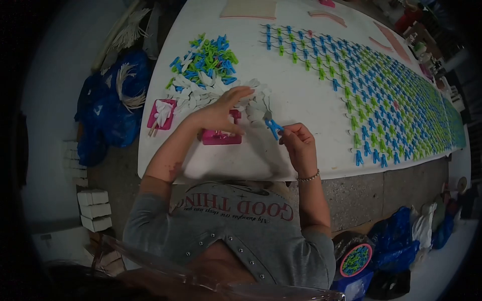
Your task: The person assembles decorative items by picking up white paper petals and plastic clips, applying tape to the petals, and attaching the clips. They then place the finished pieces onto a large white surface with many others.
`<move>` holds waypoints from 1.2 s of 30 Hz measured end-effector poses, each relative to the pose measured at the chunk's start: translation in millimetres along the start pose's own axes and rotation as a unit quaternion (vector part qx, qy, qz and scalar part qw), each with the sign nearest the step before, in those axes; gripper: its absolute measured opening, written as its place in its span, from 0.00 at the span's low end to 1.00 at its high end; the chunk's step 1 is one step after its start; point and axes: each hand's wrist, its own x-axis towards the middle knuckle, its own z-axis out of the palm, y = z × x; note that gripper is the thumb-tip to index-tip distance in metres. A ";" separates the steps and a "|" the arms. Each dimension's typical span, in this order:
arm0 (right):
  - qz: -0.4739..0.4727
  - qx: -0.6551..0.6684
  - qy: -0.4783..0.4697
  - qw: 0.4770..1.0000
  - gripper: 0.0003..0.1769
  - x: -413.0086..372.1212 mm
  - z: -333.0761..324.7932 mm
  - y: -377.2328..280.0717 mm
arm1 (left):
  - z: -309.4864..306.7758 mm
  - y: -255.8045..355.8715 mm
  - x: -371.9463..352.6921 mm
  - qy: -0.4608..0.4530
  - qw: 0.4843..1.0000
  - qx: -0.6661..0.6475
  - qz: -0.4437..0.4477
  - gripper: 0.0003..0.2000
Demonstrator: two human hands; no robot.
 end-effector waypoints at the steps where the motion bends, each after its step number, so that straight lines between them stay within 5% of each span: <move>1: -0.008 -0.002 0.012 1.000 0.05 -0.7 -5.1 -4.1 | 0.2 -13.5 18.2 -0.048 0.999 -0.001 -0.024 0.55; 2: -0.078 -0.110 0.067 0.989 0.05 0.8 -10.0 -8.6 | 5.6 -19.7 33.3 -0.056 0.998 -0.004 -0.010 0.55; 4: -0.155 -0.220 0.139 0.953 0.04 7.2 -25.9 -15.2 | 18.5 -24.9 63.6 -0.127 0.964 0.233 0.000 0.54; 7: -0.242 -0.427 0.234 0.840 0.04 28.4 -63.5 -3.5 | 38.2 -24.2 91.3 -0.215 0.928 0.295 0.070 0.52; 11: -0.270 -0.458 0.294 0.794 0.04 65.1 -101.5 6.8 | 50.9 -49.0 102.2 -0.223 0.913 0.316 0.131 0.44; 17: -0.240 -0.549 0.353 0.719 0.03 111.3 -130.4 -14.5 | 32.3 -90.6 85.6 -0.119 0.955 0.190 0.192 0.22; 26: -0.243 -0.582 0.382 0.676 0.03 134.0 -154.5 -16.5 | -12.4 -76.4 48.6 -0.110 0.971 0.202 0.061 0.11; 36: -0.248 -0.590 0.403 0.654 0.06 132.2 -150.9 -16.5 | -51.4 -77.4 -44.6 0.087 0.991 0.086 -0.050 0.10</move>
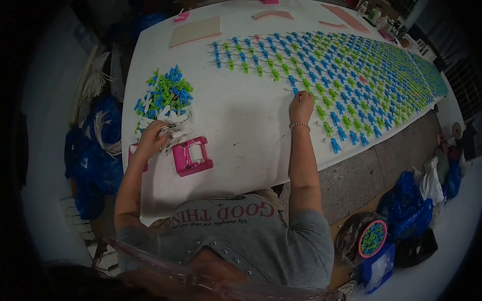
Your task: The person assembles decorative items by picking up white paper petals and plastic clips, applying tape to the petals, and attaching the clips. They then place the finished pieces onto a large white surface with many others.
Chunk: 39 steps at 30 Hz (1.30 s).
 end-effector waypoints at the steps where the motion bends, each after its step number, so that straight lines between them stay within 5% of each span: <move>1: -0.016 -0.007 0.029 0.999 0.07 -3.0 -0.4 -3.9 | -2.5 -3.7 -10.9 0.021 0.999 -0.012 -0.029 0.10; 5: -0.054 0.053 0.000 0.997 0.10 -11.5 -11.0 -49.7 | -10.3 9.2 -43.6 0.067 0.989 -0.033 -0.128 0.10; 9: -0.118 0.133 -0.140 0.974 0.07 -29.7 11.2 -92.5 | -2.8 3.5 -62.1 0.075 0.989 -0.037 -0.119 0.10; 14: -0.231 0.191 -0.361 0.883 0.02 -62.8 58.2 -164.2 | 13.4 0.1 -83.7 0.060 0.996 0.047 -0.036 0.11; 18: -0.298 0.229 -0.370 0.850 0.04 -73.6 107.9 -212.5 | 14.1 8.4 -96.6 0.020 0.998 0.030 -0.047 0.13; 24: -0.277 0.073 -0.411 0.865 0.07 -68.7 134.6 -249.7 | 6.4 20.3 -115.5 -0.012 0.997 0.060 -0.037 0.19; 26: -0.280 -0.062 -0.496 0.819 0.10 -64.7 126.7 -250.6 | 3.9 20.8 -119.9 -0.011 0.998 0.040 -0.043 0.20; 30: -0.284 -0.084 -0.523 0.799 0.11 -76.3 123.6 -230.5 | 2.2 28.0 -115.2 0.060 0.997 0.032 -0.020 0.19; 34: -0.332 -0.003 -0.407 0.851 0.09 -86.3 82.2 -233.5 | 9.2 34.6 -87.1 0.187 0.981 0.000 -0.057 0.16; 36: -0.370 0.045 -0.360 0.855 0.08 -96.8 43.1 -249.4 | 13.5 41.9 -63.4 0.208 0.931 -0.230 -0.193 0.11; 39: -0.420 0.089 -0.367 0.825 0.07 -114.7 -0.7 -262.6 | 28.8 50.8 -32.1 0.189 0.892 -0.357 -0.204 0.10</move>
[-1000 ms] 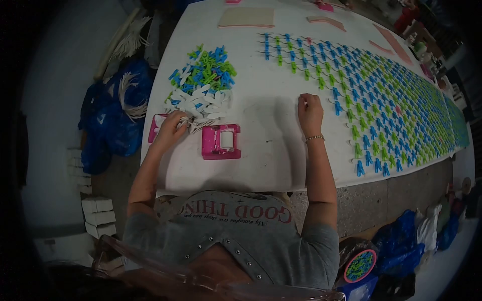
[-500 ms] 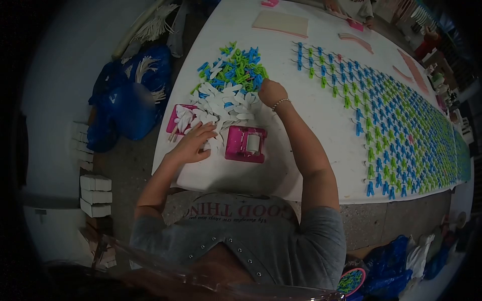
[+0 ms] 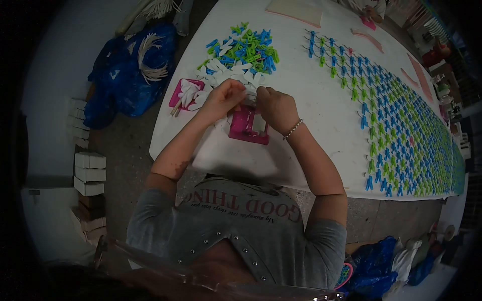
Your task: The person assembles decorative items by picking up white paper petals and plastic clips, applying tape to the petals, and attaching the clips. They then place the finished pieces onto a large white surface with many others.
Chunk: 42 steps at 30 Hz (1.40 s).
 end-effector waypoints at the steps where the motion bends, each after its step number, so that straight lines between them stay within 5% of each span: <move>1: -0.027 0.004 0.002 1.000 0.08 -6.2 -1.7 -3.7 | 9.1 4.8 1.9 -0.026 0.999 -0.031 -0.029 0.09; 3: -0.054 0.008 0.001 0.999 0.08 -17.9 -6.0 -6.8 | 14.8 8.1 1.3 -0.052 0.995 -0.066 -0.059 0.09; 5: 0.041 0.247 -0.019 0.968 0.09 -27.7 -10.6 -4.2 | 15.5 8.1 -1.2 -0.073 0.997 -0.016 -0.028 0.10; 8: 0.110 0.407 -0.038 0.906 0.11 -41.9 -1.1 8.1 | 15.8 8.3 -7.6 -0.086 0.996 -0.035 0.000 0.08; 12: 0.136 0.411 -0.068 0.899 0.11 -57.3 11.3 6.2 | 11.9 -0.6 -10.8 -0.092 0.996 0.009 0.002 0.08; 14: 0.092 0.335 -0.025 0.937 0.09 -59.8 20.2 6.1 | 8.7 1.4 -12.7 -0.099 0.992 0.080 0.016 0.06; 23: 0.001 0.275 0.036 0.961 0.10 -56.5 29.5 5.2 | 2.6 -0.4 -19.3 -0.075 0.971 0.183 0.133 0.05; 33: -0.051 0.160 -0.011 0.986 0.14 -62.1 5.7 26.1 | 25.7 -19.6 -16.1 -0.116 0.932 0.271 0.212 0.06; 39: 0.052 0.353 -0.007 0.934 0.18 -47.2 4.0 19.3 | 37.3 -19.9 -15.7 -0.113 0.932 0.265 0.218 0.05; 41: 0.135 0.506 -0.038 0.851 0.23 -46.5 10.4 18.5 | 39.0 -21.8 -19.0 -0.084 0.946 0.227 0.214 0.05; 42: 0.133 0.506 -0.039 0.851 0.23 -47.5 12.2 16.3 | 39.1 -20.9 -21.3 -0.083 0.946 0.228 0.213 0.05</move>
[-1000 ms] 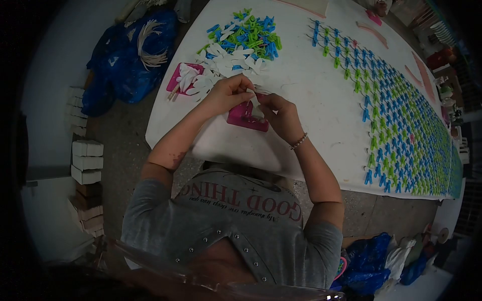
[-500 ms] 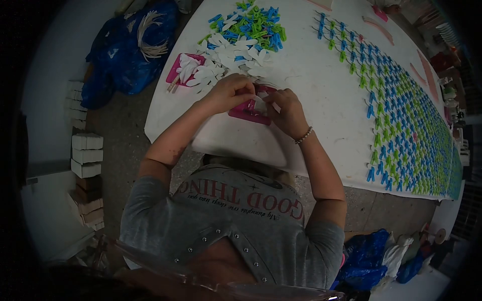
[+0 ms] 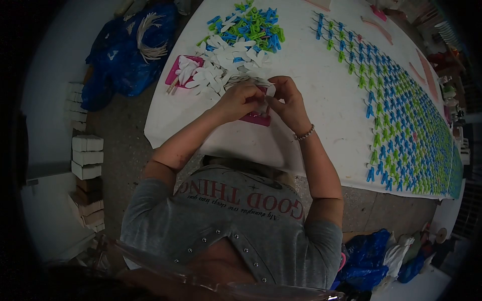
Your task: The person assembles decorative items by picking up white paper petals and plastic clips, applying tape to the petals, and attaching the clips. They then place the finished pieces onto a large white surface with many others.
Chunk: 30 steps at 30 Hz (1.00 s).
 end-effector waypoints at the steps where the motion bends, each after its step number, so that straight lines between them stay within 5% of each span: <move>1: 0.014 0.013 0.000 1.000 0.24 -2.9 3.2 0.3 | -0.5 2.5 -2.0 0.012 0.999 -0.032 -0.041 0.05; 9: -0.015 -0.056 0.006 0.998 0.25 -5.4 14.8 14.3 | -18.7 9.2 1.2 0.007 0.970 -0.154 -0.187 0.08; 12: -0.046 -0.117 -0.014 0.992 0.23 -5.8 15.5 13.5 | -23.2 4.8 7.3 0.030 0.959 -0.241 -0.148 0.11; 15: -0.046 -0.112 -0.027 0.992 0.23 -7.7 12.0 15.9 | -28.5 1.0 4.5 -0.045 0.958 -0.237 -0.158 0.13; 18: -0.051 -0.193 -0.050 0.979 0.24 -12.6 -0.2 15.7 | -22.9 -2.6 -0.1 -0.076 0.969 -0.175 -0.155 0.12; 23: -0.090 -0.246 -0.053 0.964 0.23 -15.3 -10.8 10.0 | -3.6 -5.9 1.0 -0.021 0.998 -0.052 -0.008 0.11; 26: -0.059 -0.297 -0.059 0.951 0.24 -15.3 -23.0 -0.1 | -0.5 -0.5 6.5 -0.079 0.994 -0.041 -0.064 0.11; 30: -0.038 -0.322 -0.082 0.942 0.24 -4.4 -29.4 -23.4 | 4.7 0.5 13.0 -0.065 0.997 -0.028 -0.013 0.12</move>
